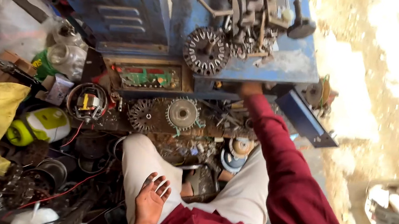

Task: The person sits on the floor in a workshop and uses a wrench to tighten bolts on a blue machine. They then use a hammer to tap a metal component into place and continue adjusting parts with the wrench.

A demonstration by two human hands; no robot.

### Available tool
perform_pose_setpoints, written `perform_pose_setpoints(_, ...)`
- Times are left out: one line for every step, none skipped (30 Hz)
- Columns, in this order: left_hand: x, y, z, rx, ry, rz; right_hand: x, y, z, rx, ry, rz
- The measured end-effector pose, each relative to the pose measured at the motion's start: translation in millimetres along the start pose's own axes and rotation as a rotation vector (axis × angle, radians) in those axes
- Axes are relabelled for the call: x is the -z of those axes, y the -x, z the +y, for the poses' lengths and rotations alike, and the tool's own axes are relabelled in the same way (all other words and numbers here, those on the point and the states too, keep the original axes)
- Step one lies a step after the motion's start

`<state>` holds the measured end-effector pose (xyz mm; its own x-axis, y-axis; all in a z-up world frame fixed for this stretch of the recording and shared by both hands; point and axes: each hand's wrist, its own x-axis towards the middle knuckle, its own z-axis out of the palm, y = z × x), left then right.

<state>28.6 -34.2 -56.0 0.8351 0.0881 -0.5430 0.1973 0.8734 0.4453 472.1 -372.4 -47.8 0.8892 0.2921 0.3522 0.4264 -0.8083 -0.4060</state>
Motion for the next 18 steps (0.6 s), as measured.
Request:
perform_pose_setpoints(0.0,1.2,0.3,-0.006,-0.007,0.013,-4.1,-4.8,12.2,-0.068,0.052,-0.042)
perform_pose_setpoints(1.0,3.7,0.5,-0.013,-0.015,0.026,-7.5,-1.4,17.7,-0.136,0.104,-0.085)
perform_pose_setpoints(1.3,4.6,0.6,-0.021,-0.004,0.022,-8.7,-0.1,24.0,-0.141,0.087,0.027)
perform_pose_setpoints(5.0,8.5,4.0,-0.029,0.007,0.018,-8.9,2.0,28.7,-0.144,0.071,0.140)
perform_pose_setpoints(9.0,11.0,6.9,-0.043,0.023,0.019,-11.0,2.5,30.6,-0.139,0.050,0.248)
perform_pose_setpoints(12.7,8.9,9.6,-0.062,0.025,0.010,-12.9,3.6,32.2,-0.133,0.029,0.356)
perform_pose_setpoints(20.1,11.5,11.9,-0.080,0.026,0.010,-17.9,10.8,32.2,-0.129,0.004,0.456)
perform_pose_setpoints(28.4,15.2,13.4,-0.098,0.027,0.010,-22.4,18.1,32.8,-0.126,-0.021,0.556)
perform_pose_setpoints(35.0,15.4,16.9,-0.119,0.040,0.002,-22.7,12.5,35.6,-0.196,-0.199,0.688)
perform_pose_setpoints(42.7,18.8,19.2,-0.141,0.052,-0.006,-21.7,3.3,39.1,-0.266,-0.380,0.814)
perform_pose_setpoints(51.2,24.1,16.7,-0.158,0.065,-0.007,-23.3,2.2,43.3,-0.342,-0.562,0.928)
perform_pose_setpoints(58.2,27.3,11.9,-0.168,0.056,-0.004,-25.6,3.9,48.9,-0.319,-0.568,0.889)
perform_pose_setpoints(66.0,32.0,13.3,-0.178,0.036,-0.001,-30.6,6.4,52.5,-0.304,-0.578,0.855)
perform_pose_setpoints(72.5,35.2,14.1,-0.188,0.015,0.002,-35.3,8.1,56.0,-0.289,-0.587,0.820)
perform_pose_setpoints(76.5,32.5,13.4,-0.191,0.038,-0.003,-36.0,5.6,62.1,-0.266,-0.592,0.789)
perform_pose_setpoints(80.2,30.7,15.0,-0.195,0.060,-0.007,-38.7,3.2,65.2,-0.243,-0.596,0.757)
perform_pose_setpoints(83.2,37.7,6.1,-0.191,0.092,0.000,-39.0,0.8,65.1,-0.175,-0.418,0.784)
perform_pose_setpoints(82.8,41.2,-1.1,-0.203,0.073,-0.059,-39.4,1.7,63.0,-0.103,-0.240,0.804)
